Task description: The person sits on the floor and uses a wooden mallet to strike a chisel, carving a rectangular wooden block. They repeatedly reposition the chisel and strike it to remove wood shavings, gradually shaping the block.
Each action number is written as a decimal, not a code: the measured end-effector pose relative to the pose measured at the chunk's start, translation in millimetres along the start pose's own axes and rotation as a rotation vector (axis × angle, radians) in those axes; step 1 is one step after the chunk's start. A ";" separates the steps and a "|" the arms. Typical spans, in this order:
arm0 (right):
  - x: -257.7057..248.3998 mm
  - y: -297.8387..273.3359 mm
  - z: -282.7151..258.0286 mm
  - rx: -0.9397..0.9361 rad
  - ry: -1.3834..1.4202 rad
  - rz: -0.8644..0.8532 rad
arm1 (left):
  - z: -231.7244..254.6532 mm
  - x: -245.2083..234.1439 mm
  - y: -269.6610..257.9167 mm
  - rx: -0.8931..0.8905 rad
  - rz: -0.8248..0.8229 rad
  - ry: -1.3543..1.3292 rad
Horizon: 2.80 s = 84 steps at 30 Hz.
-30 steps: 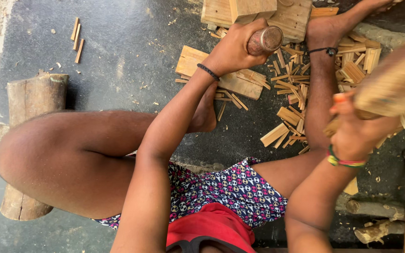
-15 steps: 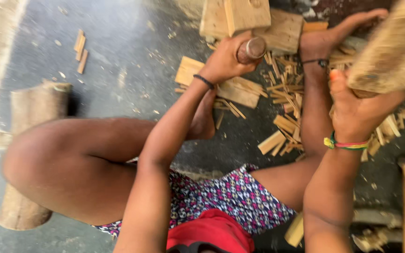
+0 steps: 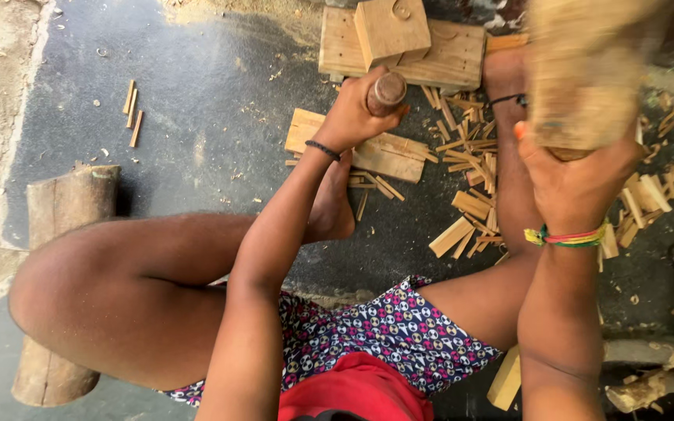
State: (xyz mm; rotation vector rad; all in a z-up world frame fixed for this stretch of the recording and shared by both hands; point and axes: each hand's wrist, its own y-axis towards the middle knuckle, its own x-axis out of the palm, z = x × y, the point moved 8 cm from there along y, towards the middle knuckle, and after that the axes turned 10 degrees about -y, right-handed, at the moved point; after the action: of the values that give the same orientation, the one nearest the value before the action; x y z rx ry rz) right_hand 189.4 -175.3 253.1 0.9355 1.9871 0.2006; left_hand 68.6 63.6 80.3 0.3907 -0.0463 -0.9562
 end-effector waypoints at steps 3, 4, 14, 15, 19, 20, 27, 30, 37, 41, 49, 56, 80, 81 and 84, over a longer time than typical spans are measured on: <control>29.5 -20.1 23.5 0.234 0.130 -0.069 | -23.5 4.9 -1.2 -0.045 -0.031 0.072; 48.8 -16.2 26.1 0.148 -0.286 -0.255 | -23.0 5.5 -4.1 0.048 -0.013 0.036; 38.8 -20.5 42.3 0.077 -0.306 -0.206 | 7.6 -3.4 6.3 0.080 0.052 0.035; 35.5 -18.5 44.9 0.092 -0.248 -0.146 | 17.6 -13.3 11.0 0.114 0.112 0.039; 28.8 -37.3 71.6 0.120 0.010 -0.011 | 16.7 -33.1 11.5 0.046 0.198 -0.084; 28.9 -42.6 78.2 0.116 0.092 0.022 | 17.0 -36.5 10.4 0.053 0.214 -0.082; 17.8 -54.6 99.8 0.267 0.551 0.222 | 32.5 -8.1 3.8 0.114 0.030 -0.009; -7.9 -38.4 75.4 0.195 0.676 0.338 | 34.3 2.7 6.1 0.110 0.007 0.097; -50.9 -9.1 27.5 0.065 0.528 0.359 | 33.4 3.9 6.8 0.075 -0.022 0.059; -3.0 0.3 16.3 0.030 0.015 0.053 | 22.8 11.0 6.0 0.112 -0.049 0.011; 21.4 11.6 -1.5 -0.156 -0.567 -0.173 | 4.8 22.1 -12.5 0.083 -0.094 0.025; 55.1 -1.4 11.0 -0.065 -0.428 -0.328 | 9.5 5.1 -1.7 0.144 -0.033 0.152; 54.2 -13.2 2.8 -0.162 -0.544 -0.363 | -67.2 4.5 -34.3 0.071 0.051 -0.188; 47.9 -15.4 3.7 -0.133 -0.519 -0.300 | -62.4 10.6 -34.6 0.119 0.041 -0.129; 36.7 -11.3 11.5 -0.048 -0.430 -0.149 | -62.7 13.0 -26.8 -0.151 -0.065 0.019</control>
State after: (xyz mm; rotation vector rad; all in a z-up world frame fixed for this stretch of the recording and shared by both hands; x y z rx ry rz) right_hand 181.1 -160.6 216.7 0.7246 1.6349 -0.0360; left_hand 68.2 58.5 11.1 0.2632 0.0561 -1.0128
